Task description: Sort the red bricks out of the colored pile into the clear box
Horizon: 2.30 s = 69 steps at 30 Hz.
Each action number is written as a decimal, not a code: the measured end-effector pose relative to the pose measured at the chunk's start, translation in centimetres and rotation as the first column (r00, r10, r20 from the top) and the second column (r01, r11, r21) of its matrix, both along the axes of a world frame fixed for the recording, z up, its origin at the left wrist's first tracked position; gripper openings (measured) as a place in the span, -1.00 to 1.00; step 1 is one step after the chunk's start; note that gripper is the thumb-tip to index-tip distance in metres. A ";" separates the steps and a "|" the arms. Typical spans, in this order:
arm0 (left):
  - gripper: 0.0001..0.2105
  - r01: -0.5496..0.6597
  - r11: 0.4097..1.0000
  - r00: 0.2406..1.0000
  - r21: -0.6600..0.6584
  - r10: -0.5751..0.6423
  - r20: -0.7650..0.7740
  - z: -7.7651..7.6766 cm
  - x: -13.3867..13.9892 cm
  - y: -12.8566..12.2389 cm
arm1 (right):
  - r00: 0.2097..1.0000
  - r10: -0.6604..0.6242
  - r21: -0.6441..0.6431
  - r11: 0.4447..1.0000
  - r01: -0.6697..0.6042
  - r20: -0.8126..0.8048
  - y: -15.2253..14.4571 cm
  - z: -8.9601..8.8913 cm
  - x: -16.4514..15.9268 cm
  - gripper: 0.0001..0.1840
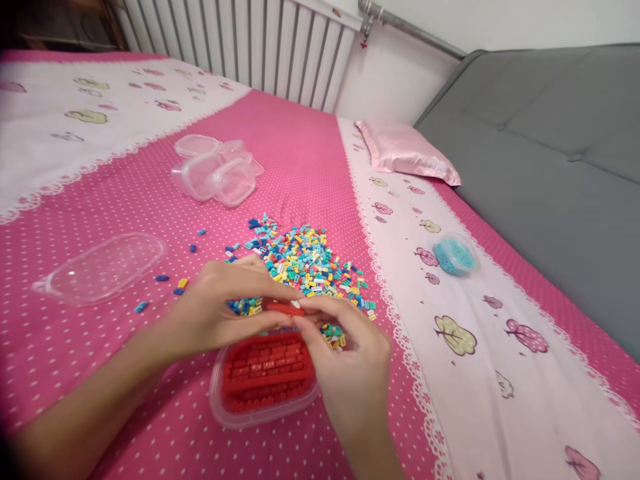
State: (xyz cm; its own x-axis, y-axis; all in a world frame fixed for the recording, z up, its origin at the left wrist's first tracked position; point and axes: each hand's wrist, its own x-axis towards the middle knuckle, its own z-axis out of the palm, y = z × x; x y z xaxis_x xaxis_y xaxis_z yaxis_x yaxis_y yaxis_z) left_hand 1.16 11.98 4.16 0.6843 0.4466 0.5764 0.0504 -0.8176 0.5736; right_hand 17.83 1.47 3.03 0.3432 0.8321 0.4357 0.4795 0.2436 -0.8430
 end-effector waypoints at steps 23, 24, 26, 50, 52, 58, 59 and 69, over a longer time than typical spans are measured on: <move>-0.84 0.243 0.815 0.871 -0.526 -0.422 -0.252 2.4 -4.0 1.9 | 0.465 0.774 -0.581 0.631 -0.514 0.430 9.6 -1.3 2.1 -0.92; -0.85 0.242 0.811 0.863 -0.532 -0.431 -0.264 2.3 -3.8 1.8 | 0.465 0.776 -0.582 0.629 -0.515 0.426 9.6 -1.6 2.1 -0.93; -0.86 0.249 0.798 0.847 -0.549 -0.454 -0.276 2.1 -3.6 1.8 | 0.477 0.775 -0.572 0.629 -0.526 0.414 9.5 -2.0 2.3 -0.94; -0.95 0.296 0.831 0.869 -0.471 -0.438 -0.227 1.3 -3.0 2.0 | 0.490 0.805 -0.473 0.593 -0.652 0.335 9.6 -1.5 4.8 -0.92; -0.95 0.287 0.834 0.870 -0.471 -0.433 -0.237 1.2 -3.1 1.9 | 0.483 0.782 -0.477 0.623 -0.620 0.395 9.2 -1.5 4.5 -0.88; -0.96 0.287 0.841 0.867 -0.460 -0.431 -0.248 1.2 -3.0 2.0 | 0.426 0.732 -0.500 0.677 -0.540 0.532 8.8 -1.6 3.4 -0.94; -0.96 0.288 0.844 0.867 -0.453 -0.430 -0.250 1.2 -2.9 2.0 | 0.430 0.735 -0.492 0.674 -0.551 0.525 8.9 -1.6 3.3 -0.93; -0.95 0.140 0.970 0.984 -0.199 -0.158 -0.079 0.8 -2.3 1.9 | 0.787 0.607 -0.197 0.763 -0.616 -0.111 6.0 0.2 3.8 -0.80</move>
State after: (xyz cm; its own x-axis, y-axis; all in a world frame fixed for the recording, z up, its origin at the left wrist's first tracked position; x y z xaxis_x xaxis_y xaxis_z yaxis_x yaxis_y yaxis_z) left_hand -1.17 13.85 4.92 0.7983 0.4314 0.4203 -0.0031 -0.6949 0.7191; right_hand 21.63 7.42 3.24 -0.2576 0.9403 0.2223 0.2570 0.2884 -0.9224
